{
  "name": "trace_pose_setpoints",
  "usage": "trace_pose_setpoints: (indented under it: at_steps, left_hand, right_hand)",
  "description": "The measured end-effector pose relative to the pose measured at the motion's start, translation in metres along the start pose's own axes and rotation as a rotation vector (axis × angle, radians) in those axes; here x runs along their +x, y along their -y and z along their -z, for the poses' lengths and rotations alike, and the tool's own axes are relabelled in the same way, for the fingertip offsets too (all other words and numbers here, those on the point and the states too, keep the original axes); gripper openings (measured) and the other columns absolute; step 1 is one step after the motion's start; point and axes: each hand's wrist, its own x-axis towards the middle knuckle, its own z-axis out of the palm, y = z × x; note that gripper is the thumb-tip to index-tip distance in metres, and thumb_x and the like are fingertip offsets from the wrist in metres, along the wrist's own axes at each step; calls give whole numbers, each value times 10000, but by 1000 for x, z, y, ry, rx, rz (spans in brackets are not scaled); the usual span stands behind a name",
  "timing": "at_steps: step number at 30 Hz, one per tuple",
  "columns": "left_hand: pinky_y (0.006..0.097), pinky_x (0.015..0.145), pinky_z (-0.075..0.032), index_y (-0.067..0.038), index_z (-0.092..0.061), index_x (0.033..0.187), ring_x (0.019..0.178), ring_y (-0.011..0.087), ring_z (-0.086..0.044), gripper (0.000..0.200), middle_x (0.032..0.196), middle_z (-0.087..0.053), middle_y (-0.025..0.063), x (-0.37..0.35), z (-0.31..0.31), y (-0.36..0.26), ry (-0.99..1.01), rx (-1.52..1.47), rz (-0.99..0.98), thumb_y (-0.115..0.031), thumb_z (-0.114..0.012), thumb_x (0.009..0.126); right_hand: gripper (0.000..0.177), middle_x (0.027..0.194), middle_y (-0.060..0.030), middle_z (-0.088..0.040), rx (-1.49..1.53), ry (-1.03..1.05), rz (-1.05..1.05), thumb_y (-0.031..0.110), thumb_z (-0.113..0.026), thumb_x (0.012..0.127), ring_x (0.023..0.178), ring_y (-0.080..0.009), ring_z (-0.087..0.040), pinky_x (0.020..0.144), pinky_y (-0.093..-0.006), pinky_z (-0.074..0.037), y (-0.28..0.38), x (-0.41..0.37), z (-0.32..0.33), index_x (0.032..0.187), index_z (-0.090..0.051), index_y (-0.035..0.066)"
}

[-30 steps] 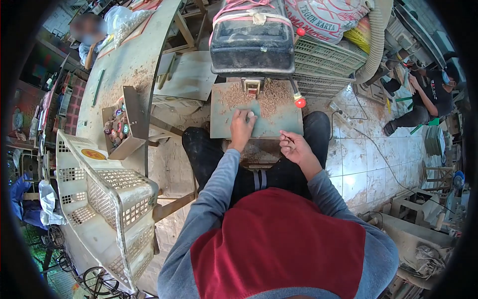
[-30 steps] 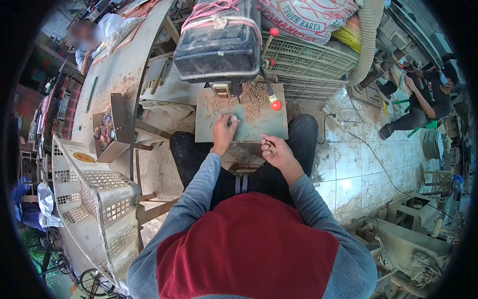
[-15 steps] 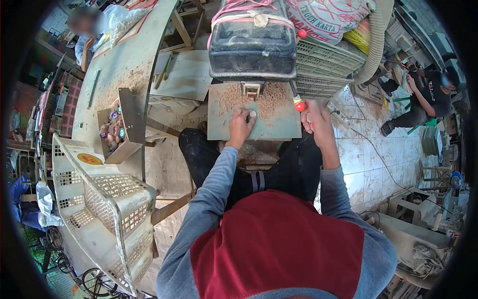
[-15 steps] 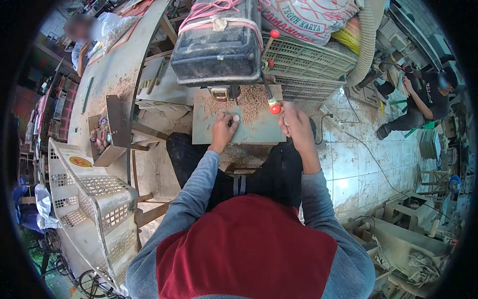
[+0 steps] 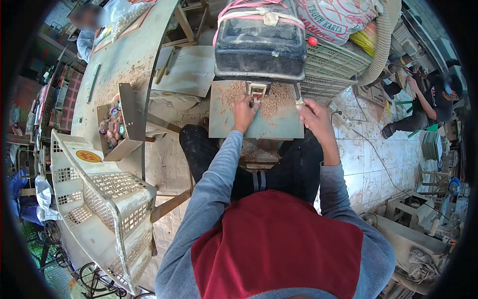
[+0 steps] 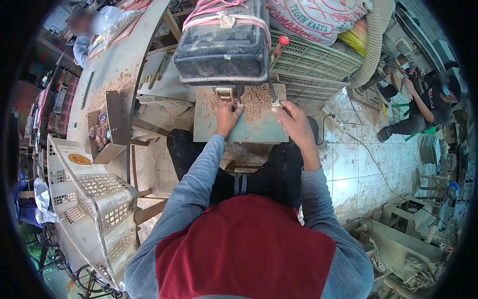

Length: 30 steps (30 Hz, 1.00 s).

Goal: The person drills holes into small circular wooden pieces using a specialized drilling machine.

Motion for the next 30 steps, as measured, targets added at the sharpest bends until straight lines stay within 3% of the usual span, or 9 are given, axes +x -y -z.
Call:
trace_pose_setpoints:
  at_steps: [9,16,21,22,24,25,27,30]
  left_hand:
    - [409,816,-342,-67,-726,967,886,262,-596,320,943,-617,73,0,1,1,-9,-23,-26,-283,-785,737]
    - [413,816,-344,-72,-719,976,884,263,-594,326,921,-609,74,1,3,1,43,-26,-6,-287,-786,740]
    - [416,821,-339,-77,-715,994,893,262,-590,331,911,-606,68,1,3,0,44,31,-4,-282,-787,744]
    - [416,821,-339,-77,-715,994,893,262,-590,331,911,-606,68,1,5,-2,43,30,-2,-282,-787,744]
    - [418,822,-337,-76,-712,986,898,263,-589,325,907,-606,68,2,7,-3,72,-5,21,-282,-787,746]
    - [418,822,-337,-76,-712,986,898,263,-589,325,907,-606,68,1,7,-3,71,-4,23,-282,-787,746]
    - [415,818,-337,-68,-710,959,892,264,-591,314,898,-605,70,2,7,-4,57,-25,25,-283,-791,745]
    - [411,816,-335,-59,-707,930,883,265,-593,307,888,-605,74,2,8,-6,50,-39,31,-283,-798,739]
  right_hand:
    - [305,756,10,-577,-90,-31,51,247,-649,935,681,-69,-520,635,-239,-430,-22,22,-6,1115,-631,0]
    - [357,732,-29,-578,-212,-48,108,268,-650,921,666,-109,-535,641,-278,-444,-58,66,-5,1145,-614,-8]
    - [470,813,-163,-665,-362,-171,207,349,-645,900,732,-275,-650,703,-374,-485,-83,96,-2,1224,-602,11]
    - [470,813,-163,-665,-363,-169,207,349,-645,900,732,-275,-650,703,-374,-485,-87,102,-2,1224,-602,11]
    - [245,735,-15,-592,-376,-207,169,194,-635,918,673,-92,-538,631,-277,-436,-91,112,-2,1028,-636,-26]
    - [245,735,-15,-592,-376,-204,168,194,-635,918,673,-92,-538,631,-277,-436,-90,114,-2,1028,-636,-26]
    - [458,995,-224,-686,-425,-202,179,353,-641,894,952,-409,-655,794,-435,-499,-85,117,-1,1251,-604,69]
    - [450,1055,-233,-676,-425,-216,227,346,-637,896,1025,-424,-628,821,-448,-501,-77,118,-2,1274,-591,105]
